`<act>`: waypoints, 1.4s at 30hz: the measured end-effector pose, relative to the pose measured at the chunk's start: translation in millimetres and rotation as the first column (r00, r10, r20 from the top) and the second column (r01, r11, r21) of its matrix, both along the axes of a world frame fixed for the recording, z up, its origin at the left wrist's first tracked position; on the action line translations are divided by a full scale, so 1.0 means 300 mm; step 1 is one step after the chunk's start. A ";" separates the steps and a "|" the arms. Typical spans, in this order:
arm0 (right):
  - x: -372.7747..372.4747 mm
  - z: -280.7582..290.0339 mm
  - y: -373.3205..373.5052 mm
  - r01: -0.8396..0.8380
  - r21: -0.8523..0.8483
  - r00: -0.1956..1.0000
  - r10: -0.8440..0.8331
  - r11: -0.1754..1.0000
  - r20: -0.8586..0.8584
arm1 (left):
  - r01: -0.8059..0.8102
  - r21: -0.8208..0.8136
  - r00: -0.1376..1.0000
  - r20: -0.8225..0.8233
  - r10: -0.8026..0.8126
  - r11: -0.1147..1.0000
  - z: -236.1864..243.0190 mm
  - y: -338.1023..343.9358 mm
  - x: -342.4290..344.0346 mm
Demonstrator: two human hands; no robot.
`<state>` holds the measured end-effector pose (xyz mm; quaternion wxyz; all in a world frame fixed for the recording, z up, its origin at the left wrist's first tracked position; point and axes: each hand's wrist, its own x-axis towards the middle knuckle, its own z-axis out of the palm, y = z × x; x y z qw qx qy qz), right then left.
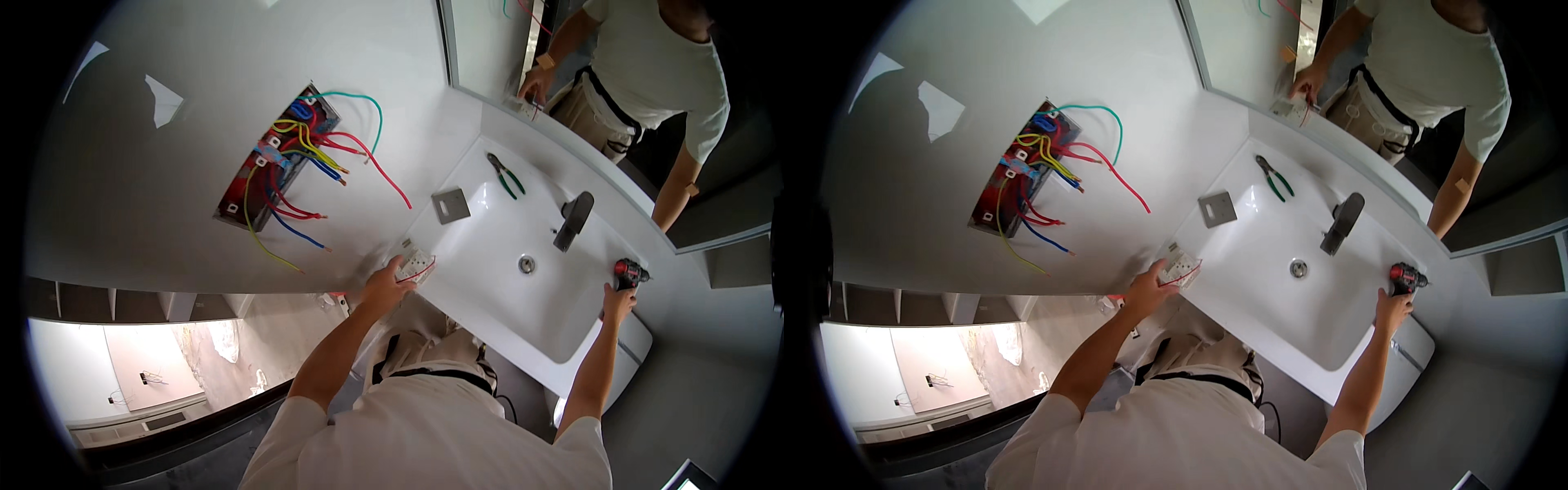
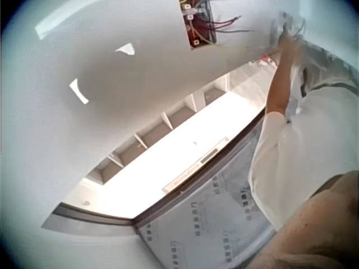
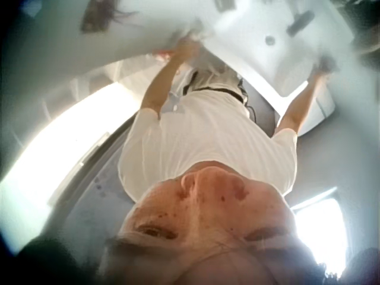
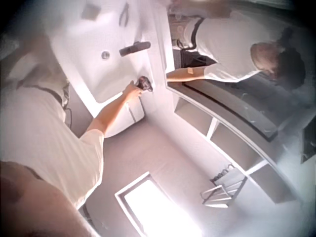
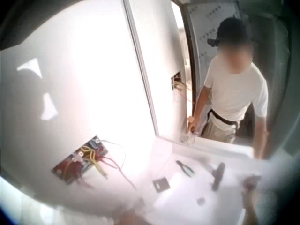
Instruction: The person strips the insulation off a red electrical wire using pliers and then uses a power drill to secure the wire into a white electrical outlet. They then connect other wires to the outlet and tighten the connections.
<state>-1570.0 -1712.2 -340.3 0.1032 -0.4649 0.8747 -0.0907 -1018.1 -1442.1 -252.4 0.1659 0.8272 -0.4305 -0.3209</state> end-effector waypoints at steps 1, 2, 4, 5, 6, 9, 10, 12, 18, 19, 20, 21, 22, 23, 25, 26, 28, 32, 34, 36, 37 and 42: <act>0.006 -0.001 -0.015 -0.002 0.006 1.000 0.002 1.000 -0.019 | 0.035 0.049 0.997 0.065 -0.038 0.998 -0.008 -0.021 -0.001; 0.015 -0.002 -0.030 -0.003 0.012 0.999 0.003 1.000 -0.039 | 0.085 0.048 0.980 0.175 -0.092 0.995 -0.038 -0.026 0.000; -0.004 -0.027 -0.036 -0.053 -0.062 0.990 0.044 0.997 -0.135 | 0.127 0.100 0.948 0.279 -0.150 0.987 -0.058 -0.036 -0.017; -0.030 -0.042 -0.047 -0.030 -0.035 0.996 0.027 0.999 -0.085 | 0.128 0.144 0.946 0.278 -0.164 0.981 -0.058 -0.052 -0.025; -0.036 -0.021 -0.056 -0.015 -0.004 0.999 0.014 1.000 -0.039 | 0.124 0.190 0.947 0.272 -0.174 0.974 -0.062 -0.055 -0.033; -0.038 0.007 -0.035 0.028 -0.063 1.000 -0.027 0.998 0.013 | 0.132 0.155 0.947 0.272 -0.171 0.979 -0.112 -0.061 -0.027; -0.052 -0.005 -0.015 0.044 -0.095 0.999 -0.044 0.995 0.008 | 0.112 0.119 0.957 0.256 -0.140 0.986 -0.135 -0.066 -0.028; -0.051 0.013 0.051 0.012 -0.228 1.000 -0.008 0.974 0.020 | 0.056 0.059 0.972 0.227 -0.068 0.997 -0.176 -0.065 -0.018; 0.246 0.339 0.481 0.103 -0.554 0.862 0.203 0.826 0.464 | -0.190 -0.315 0.980 -0.008 0.198 0.930 -0.287 0.012 0.026; 0.299 0.389 0.552 0.147 -0.540 0.790 0.230 0.829 0.568 | -0.211 -0.350 0.977 -0.072 0.199 0.913 -0.288 0.027 0.030; 0.397 0.459 0.615 0.209 -0.572 0.714 0.275 0.793 0.643 | -0.231 -0.381 0.972 -0.135 0.194 0.895 -0.275 0.043 0.032; 0.474 0.516 0.665 0.279 -0.596 0.629 0.326 0.753 0.706 | -0.250 -0.413 0.964 -0.195 0.184 0.875 -0.257 0.053 0.032; 0.486 0.544 0.712 0.172 -0.582 0.509 0.434 0.795 0.743 | -0.181 -0.518 0.980 -0.162 0.112 0.836 -0.229 0.071 0.026; 0.580 0.629 0.756 0.230 -0.549 0.431 0.421 0.803 0.798 | -0.130 -0.558 0.984 -0.172 0.039 0.819 -0.155 0.082 0.014; 0.640 0.660 0.826 0.163 -0.571 0.195 0.541 0.805 0.818 | -0.017 -0.639 0.976 -0.179 -0.127 0.769 0.080 0.084 -0.019; 0.691 0.697 0.852 0.126 -0.554 0.144 0.537 0.823 0.831 | 0.060 -0.677 0.973 -0.124 -0.194 0.733 0.187 0.096 -0.028; 0.773 0.737 0.857 0.042 -0.545 0.043 0.543 0.837 0.838 | 0.196 -0.755 0.952 -0.006 -0.306 0.626 0.378 0.092 -0.049; 0.863 0.798 0.808 -0.077 -0.638 -0.128 0.627 0.766 0.768 | 0.460 -0.766 0.838 0.206 -0.505 0.450 0.622 0.079 -0.035; 0.879 0.822 0.764 -0.119 -0.685 -0.200 0.658 0.719 0.726 | 0.544 -0.727 0.799 0.295 -0.524 0.420 0.716 0.068 -0.031; 0.884 0.838 0.722 -0.185 -0.697 -0.249 0.653 0.693 0.715 | 0.588 -0.690 0.781 0.349 -0.517 0.422 0.792 0.056 -0.042; 0.892 0.848 0.702 -0.176 -0.688 -0.292 0.631 0.704 0.719 | 0.593 -0.676 0.784 0.361 -0.505 0.437 0.822 0.051 -0.052; 0.942 0.861 0.611 -0.175 -0.621 -0.500 0.475 0.764 0.724 | 0.508 -0.721 0.855 0.353 -0.381 0.472 0.888 0.035 -0.124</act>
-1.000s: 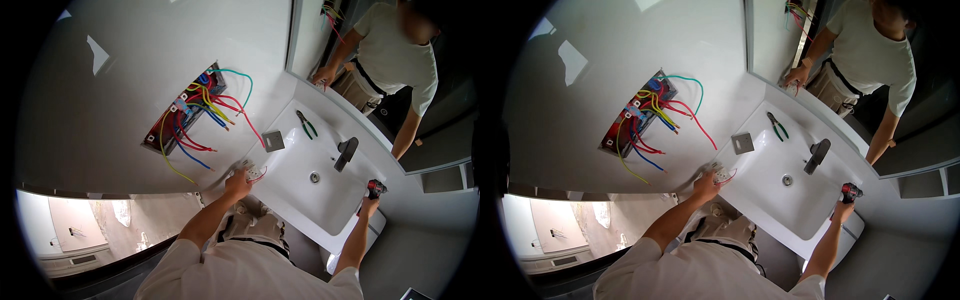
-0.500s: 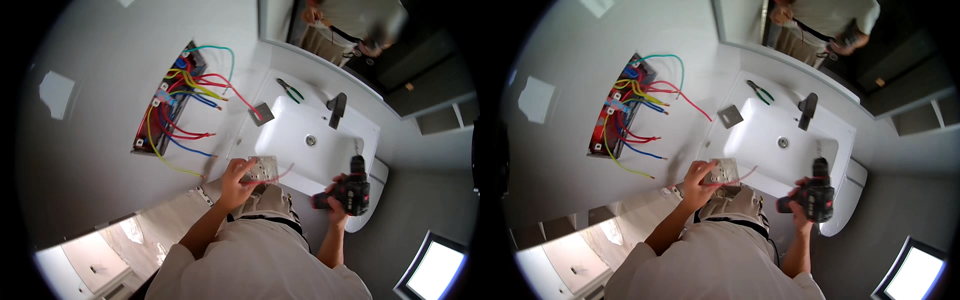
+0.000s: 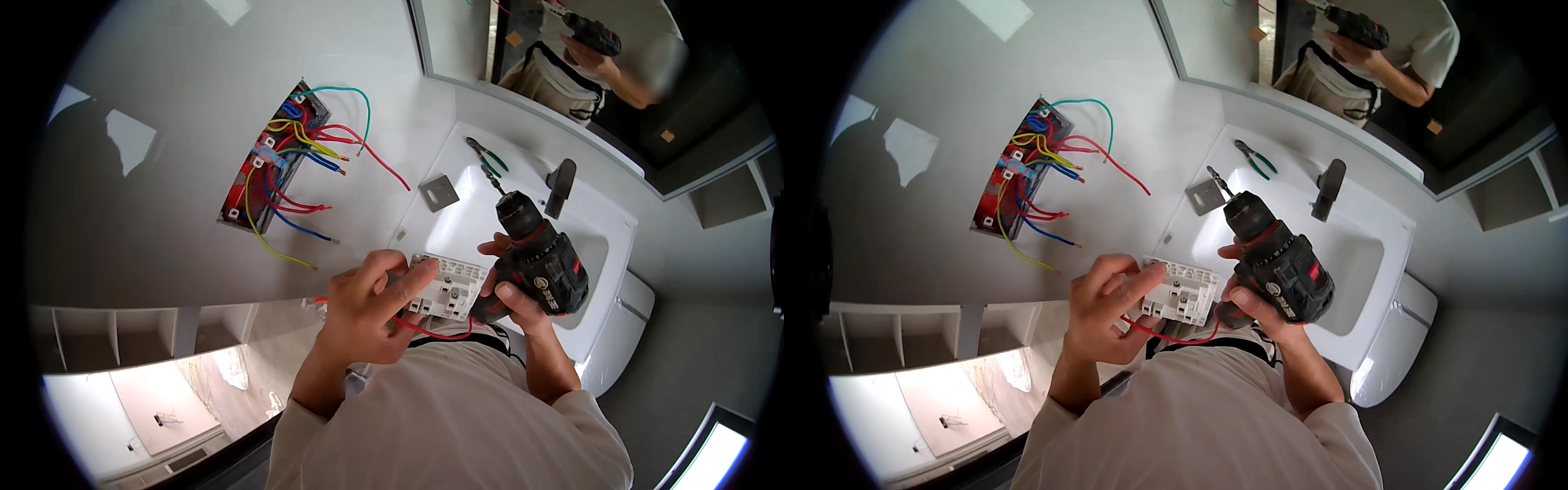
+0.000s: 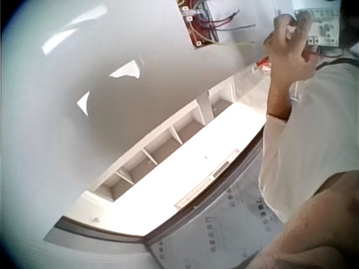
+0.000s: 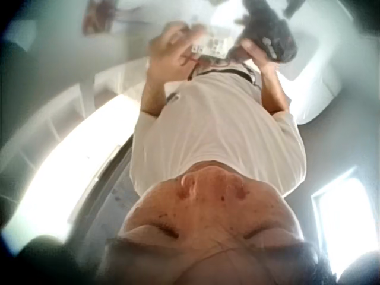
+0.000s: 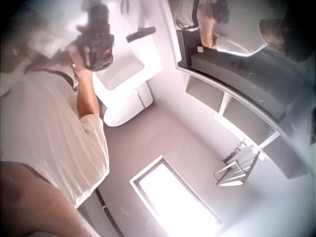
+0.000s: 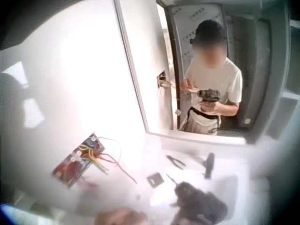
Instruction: The person strips the insulation off a red electrical wire using pliers and then uses a power drill to secure the wire into a white electrical outlet. They then connect other wires to the outlet and tighten the connections.
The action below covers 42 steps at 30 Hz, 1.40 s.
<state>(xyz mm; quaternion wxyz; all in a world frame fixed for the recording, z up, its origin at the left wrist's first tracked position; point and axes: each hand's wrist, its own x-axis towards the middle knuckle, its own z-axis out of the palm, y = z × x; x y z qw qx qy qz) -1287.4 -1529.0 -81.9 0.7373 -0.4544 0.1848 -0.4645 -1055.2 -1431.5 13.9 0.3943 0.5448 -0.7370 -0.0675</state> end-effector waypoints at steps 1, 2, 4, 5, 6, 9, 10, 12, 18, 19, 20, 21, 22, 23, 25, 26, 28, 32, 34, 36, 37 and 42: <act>0.006 -0.007 -0.014 -0.031 0.031 0.999 0.030 0.999 0.032 | -0.026 -0.006 1.000 -0.011 0.026 1.000 0.002 0.001 -0.015; 0.004 -0.021 -0.020 -0.058 0.046 0.998 0.057 0.997 0.031 | -0.050 -0.012 0.999 -0.021 0.050 0.999 0.003 0.002 -0.029; 0.004 -0.035 -0.035 -0.092 0.053 0.995 0.091 0.994 0.029 | -0.092 0.041 0.996 0.007 0.092 0.995 -0.009 0.018 -0.058; 0.008 -0.033 -0.038 -0.099 0.048 0.995 0.098 0.994 0.030 | -0.113 0.067 0.994 0.022 0.111 0.991 -0.015 0.021 -0.071; 0.021 -0.031 -0.028 -0.060 0.064 0.996 0.056 0.996 0.063 | -0.119 0.078 0.993 0.026 0.117 0.990 -0.023 0.019 -0.083; 0.016 -0.055 -0.039 -0.146 0.124 0.989 0.145 0.981 0.011 | -0.143 0.105 0.990 0.034 0.140 0.984 -0.033 -0.001 -0.105; 0.001 -0.082 -0.048 -0.212 0.143 0.975 0.219 0.967 -0.037 | -0.155 0.110 0.988 0.034 0.152 0.982 -0.033 -0.006 -0.107; 0.005 -0.109 -0.050 -0.258 0.219 0.966 0.256 0.941 0.038 | -0.172 0.103 0.985 0.028 0.170 0.980 -0.036 -0.014 -0.112; 0.027 -0.093 -0.070 -0.295 0.260 0.955 0.291 0.919 0.057 | -0.216 0.092 0.976 0.016 0.215 0.972 -0.055 -0.025 -0.120; 0.032 -0.095 -0.067 -0.302 0.272 0.953 0.293 0.914 0.074 | -0.220 0.107 0.975 0.024 0.219 0.970 -0.040 -0.024 -0.118; 0.042 -0.095 -0.069 -0.334 0.314 0.942 0.318 0.889 0.103 | -0.224 0.122 0.975 0.031 0.221 0.967 -0.033 -0.022 -0.113; 0.049 -0.090 -0.075 -0.362 0.356 0.932 0.337 0.862 0.130 | -0.222 0.134 0.973 -0.039 0.229 0.966 -0.037 -0.021 -0.108; 0.055 -0.084 -0.078 -0.387 0.396 0.922 0.353 0.833 0.159 | -0.218 0.146 0.966 -0.108 0.235 0.965 -0.040 -0.020 -0.101; 0.056 -0.079 -0.075 -0.384 0.413 0.923 0.347 0.826 0.166 | -0.213 0.158 0.955 -0.177 0.240 0.964 -0.043 -0.017 -0.098; 0.065 -0.061 -0.084 -0.384 0.432 0.923 0.333 0.816 0.193 | -0.211 0.213 0.934 -0.244 0.261 0.954 -0.039 -0.016 -0.098; 0.070 -0.042 -0.083 -0.374 0.455 0.927 0.319 0.808 0.195 | -0.204 0.240 0.923 -0.277 0.269 0.949 -0.036 -0.013 -0.101; 0.083 -0.044 -0.081 -0.331 0.454 0.944 0.290 0.827 0.159 | -0.166 0.289 0.887 -0.375 0.271 0.943 -0.052 -0.027 -0.115; 0.065 -0.041 -0.086 -0.280 0.382 0.959 0.279 0.881 0.059 | -0.061 0.360 0.812 -0.524 0.256 0.931 -0.127 -0.029 -0.115; 0.012 -0.052 -0.084 -0.178 0.299 0.970 0.219 0.937 -0.108 | -0.130 0.472 0.823 -0.439 0.360 0.872 -0.170 -0.013 -0.092; -0.082 -0.082 -0.080 -0.056 0.153 0.908 0.114 0.987 -0.403 | -0.169 0.590 0.742 -0.451 0.496 0.789 -0.295 0.001 -0.059; -0.131 -0.137 -0.070 0.079 -0.175 0.802 -0.167 0.981 -0.573 | -0.188 0.645 0.698 -0.443 0.563 0.740 -0.378 0.008 -0.048; -0.471 -0.433 -0.072 0.442 -0.292 0.461 -0.494 0.848 -0.737 | -0.304 0.699 0.682 -0.314 0.660 0.647 -0.852 0.141 0.015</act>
